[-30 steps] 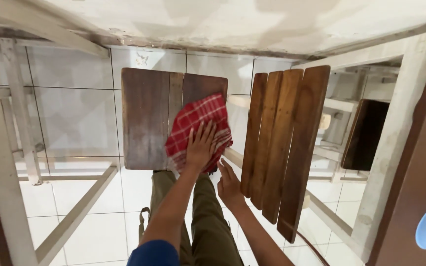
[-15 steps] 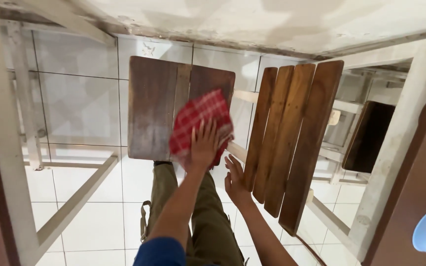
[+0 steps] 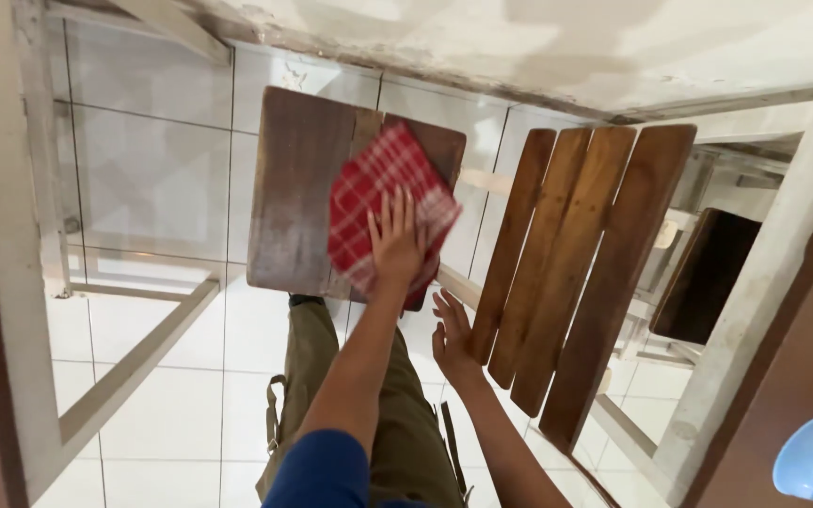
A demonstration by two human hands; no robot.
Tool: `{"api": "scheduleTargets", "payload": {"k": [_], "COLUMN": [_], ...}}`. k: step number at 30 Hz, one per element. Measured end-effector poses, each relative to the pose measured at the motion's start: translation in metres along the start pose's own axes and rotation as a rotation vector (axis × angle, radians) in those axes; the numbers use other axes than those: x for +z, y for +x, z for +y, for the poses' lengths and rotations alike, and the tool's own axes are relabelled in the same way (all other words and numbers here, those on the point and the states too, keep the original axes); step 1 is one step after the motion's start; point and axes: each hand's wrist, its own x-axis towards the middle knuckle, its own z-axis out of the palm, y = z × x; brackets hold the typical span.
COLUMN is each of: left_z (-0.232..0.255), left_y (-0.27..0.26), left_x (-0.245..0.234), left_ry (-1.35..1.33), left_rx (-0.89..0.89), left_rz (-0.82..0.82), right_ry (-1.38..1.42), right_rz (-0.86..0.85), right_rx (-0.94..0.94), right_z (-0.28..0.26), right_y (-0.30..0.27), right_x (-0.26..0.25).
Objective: The person cleans dining furniture by spraying liquid from a spray bottle and wiping down chairs and tables with a cloth.
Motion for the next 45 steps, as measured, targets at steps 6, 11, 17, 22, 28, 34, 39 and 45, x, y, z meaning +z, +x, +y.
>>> {"api": "scheduleTargets", "payload": {"k": [6, 11, 17, 22, 28, 34, 39, 45], "left_z": [-0.004, -0.028, -0.064, -0.108, -0.204, -0.205, -0.149, -0.152], "left_y": [-0.079, 0.003, 0.009, -0.074, -0.036, -0.014, -0.087, 0.004], "left_x": [0.031, -0.021, -0.026, 0.004, -0.045, -0.065, -0.002, -0.038], "left_ry": [0.074, 0.001, 0.005, 0.051, 0.243, 0.101, 0.181, 0.183], "left_rx": [0.108, 0.27, 0.132, -0.022, -0.005, -0.265, -0.056, 0.137], "left_rz": [-0.067, -0.075, 0.08, 0.012, 0.007, 0.054, -0.184, 0.244], "right_ry": [-0.036, -0.029, -0.034, -0.029, -0.126, -0.076, 0.009, -0.06], "right_rz": [-0.035, -0.085, -0.069, -0.05, -0.124, -0.099, -0.082, -0.121], "right_rx": [0.013, 0.063, 0.084, 0.042, 0.091, 0.087, 0.1, 0.092], "right_z": [-0.013, -0.014, -0.015, -0.031, -0.034, -0.035, -0.045, -0.055], "right_y": [-0.003, 0.001, 0.0, 0.004, 0.006, 0.017, 0.018, 0.023], "right_x": [-0.001, 0.001, 0.005, 0.011, 0.016, 0.031, 0.044, 0.036]}}
